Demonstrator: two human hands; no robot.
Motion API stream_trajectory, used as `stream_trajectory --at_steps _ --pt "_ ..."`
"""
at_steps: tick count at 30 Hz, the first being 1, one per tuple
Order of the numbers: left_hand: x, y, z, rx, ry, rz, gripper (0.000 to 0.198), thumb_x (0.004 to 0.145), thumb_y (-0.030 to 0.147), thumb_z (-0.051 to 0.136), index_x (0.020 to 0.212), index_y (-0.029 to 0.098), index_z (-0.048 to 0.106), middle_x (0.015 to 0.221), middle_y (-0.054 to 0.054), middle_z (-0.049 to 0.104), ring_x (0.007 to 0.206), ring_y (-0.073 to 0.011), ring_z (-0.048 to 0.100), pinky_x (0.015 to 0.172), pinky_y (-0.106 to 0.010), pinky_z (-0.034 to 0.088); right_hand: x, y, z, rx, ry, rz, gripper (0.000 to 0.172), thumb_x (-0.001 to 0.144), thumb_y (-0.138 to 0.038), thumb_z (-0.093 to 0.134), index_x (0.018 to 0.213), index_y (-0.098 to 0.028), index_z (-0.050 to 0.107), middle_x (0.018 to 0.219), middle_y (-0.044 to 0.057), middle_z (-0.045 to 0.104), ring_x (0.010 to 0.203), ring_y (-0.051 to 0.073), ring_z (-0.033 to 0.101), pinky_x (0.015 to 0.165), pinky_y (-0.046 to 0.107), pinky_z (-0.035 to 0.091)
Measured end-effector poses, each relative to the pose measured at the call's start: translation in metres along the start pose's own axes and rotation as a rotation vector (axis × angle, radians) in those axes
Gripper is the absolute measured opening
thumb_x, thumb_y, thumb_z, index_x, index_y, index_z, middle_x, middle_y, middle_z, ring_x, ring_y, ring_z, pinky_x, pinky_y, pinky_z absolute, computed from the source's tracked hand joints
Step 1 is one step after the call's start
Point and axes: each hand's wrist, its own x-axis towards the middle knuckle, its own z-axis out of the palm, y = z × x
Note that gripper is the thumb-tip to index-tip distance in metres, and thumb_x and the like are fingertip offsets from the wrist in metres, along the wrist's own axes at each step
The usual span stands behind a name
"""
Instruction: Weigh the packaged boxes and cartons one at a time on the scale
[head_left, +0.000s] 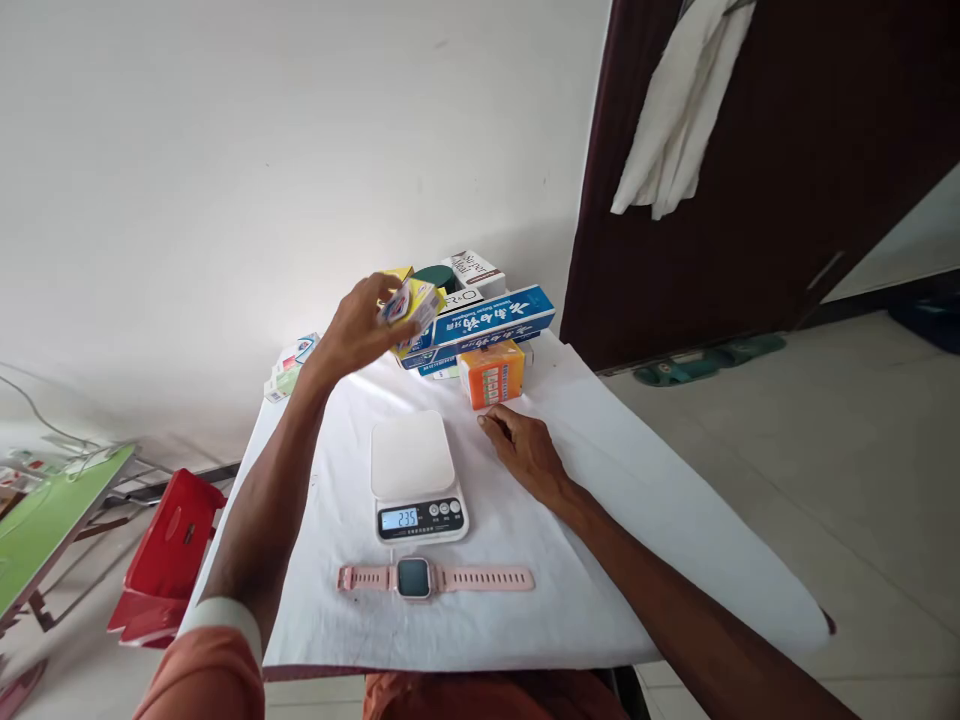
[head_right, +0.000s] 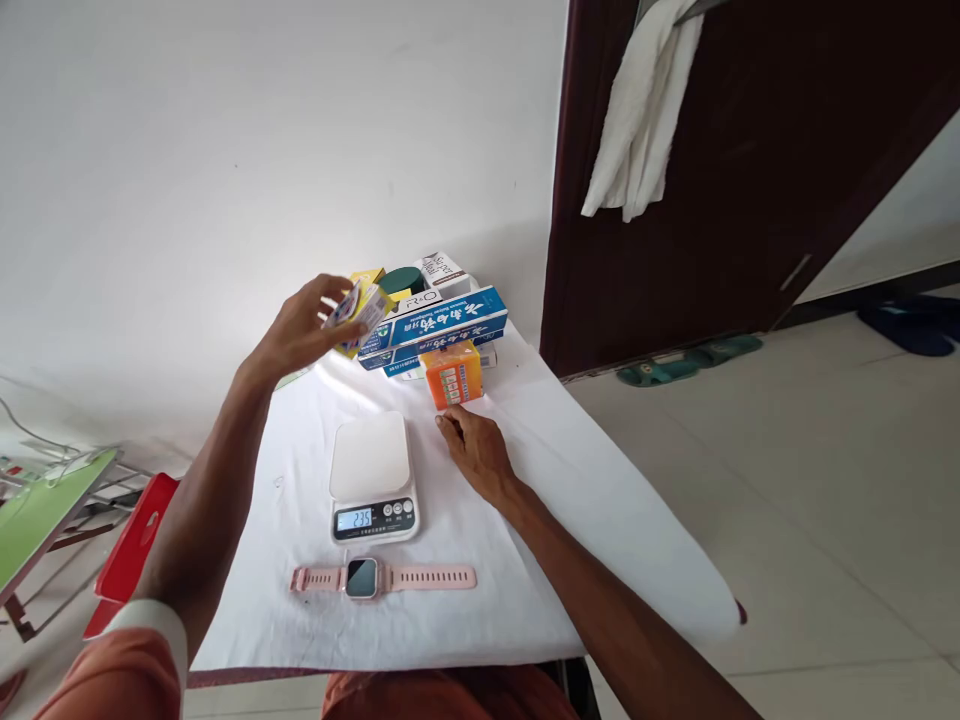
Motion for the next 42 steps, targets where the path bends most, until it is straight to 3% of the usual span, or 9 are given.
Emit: stream_trajectory --at_steps 7,15,18,21,25,28,31,36,42 --pt "0.11 -0.035 0.033 0.139 -0.07 -0.072 0.055 0.08 0.022 0.074 0.133 0.021 0.059 0.139 -0.012 0.062 0.124 -0.0286 0.061 0.103 -0.044 0.051 -0.001 0.001 0.0 -0.013 -0.016 -0.02 0.038 0.1 -0.051 0.042 0.072 -0.026 0.042 0.061 -0.004 0.046 0.056 0.014 0.041 0.059 0.029 0.032" --pt "0.136 -0.061 0.065 0.193 -0.221 -0.103 0.052 0.087 0.033 0.07 0.136 0.02 0.062 0.138 -0.014 0.062 0.128 -0.0321 0.061 0.112 -0.049 0.048 -0.003 0.003 0.001 -0.027 -0.031 -0.007 0.042 0.103 -0.052 0.042 0.071 -0.026 0.038 0.061 -0.004 0.043 0.056 0.013 0.038 0.056 0.028 0.031" --pt "0.128 -0.074 0.065 0.11 -0.159 -0.058 0.064 0.089 0.044 0.072 0.146 0.02 0.056 0.145 -0.016 0.058 0.134 -0.0338 0.058 0.115 -0.051 0.047 -0.005 0.0 -0.001 -0.023 -0.042 0.015 0.043 0.103 -0.054 0.044 0.071 -0.025 0.039 0.062 -0.005 0.043 0.057 0.013 0.037 0.057 0.027 0.032" --pt "0.112 -0.106 0.05 0.002 0.015 -0.024 0.063 0.094 0.049 0.068 0.149 0.021 0.053 0.148 -0.016 0.056 0.131 -0.0316 0.06 0.112 -0.048 0.05 -0.006 -0.001 -0.003 -0.02 -0.044 0.053 0.044 0.102 -0.057 0.046 0.071 -0.025 0.043 0.062 -0.005 0.043 0.057 0.013 0.037 0.057 0.027 0.034" --pt "0.073 -0.175 0.021 0.088 0.153 -0.323 0.059 0.095 0.041 0.067 0.148 0.022 0.051 0.152 -0.017 0.052 0.136 -0.0321 0.058 0.113 -0.047 0.049 -0.005 0.0 -0.004 -0.033 -0.061 0.086 0.045 0.101 -0.059 0.049 0.072 -0.024 0.049 0.061 -0.005 0.044 0.055 0.013 0.039 0.057 0.027 0.035" --pt "0.037 -0.226 0.008 0.26 0.095 -0.67 0.065 0.094 0.044 0.065 0.152 0.022 0.045 0.16 -0.019 0.043 0.149 -0.0357 0.045 0.119 -0.051 0.04 -0.004 -0.001 -0.005 -0.054 -0.076 0.115 0.045 0.1 -0.06 0.05 0.072 -0.024 0.052 0.059 -0.005 0.043 0.054 0.013 0.039 0.055 0.027 0.036" --pt "0.004 -0.263 0.009 0.319 -0.005 -0.839 0.07 0.091 0.055 0.064 0.148 0.019 0.047 0.162 -0.025 0.041 0.153 -0.0421 0.039 0.121 -0.058 0.033 -0.004 -0.001 -0.006 -0.055 -0.087 0.166 0.045 0.098 -0.062 0.051 0.073 -0.025 0.054 0.058 -0.005 0.044 0.052 0.013 0.038 0.052 0.027 0.036" --pt "-0.028 -0.301 0.017 0.308 -0.16 -0.914 0.091 0.085 0.081 0.054 0.151 0.019 0.046 0.162 -0.026 0.042 0.154 -0.0442 0.037 0.122 -0.06 0.03 -0.005 0.002 -0.006 -0.084 -0.092 0.227 0.043 0.097 -0.062 0.054 0.075 -0.025 0.057 0.055 -0.006 0.041 0.048 0.013 0.036 0.048 0.027 0.034" --pt "-0.046 -0.321 0.016 0.392 -0.249 -0.803 0.11 0.073 0.079 0.072 0.161 0.025 0.033 0.167 -0.023 0.033 0.156 -0.0441 0.031 0.125 -0.056 0.026 -0.002 0.004 -0.006 -0.088 -0.08 0.232 0.045 0.096 -0.065 0.054 0.074 -0.026 0.057 0.055 -0.004 0.047 0.047 0.014 0.042 0.048 0.029 0.039"
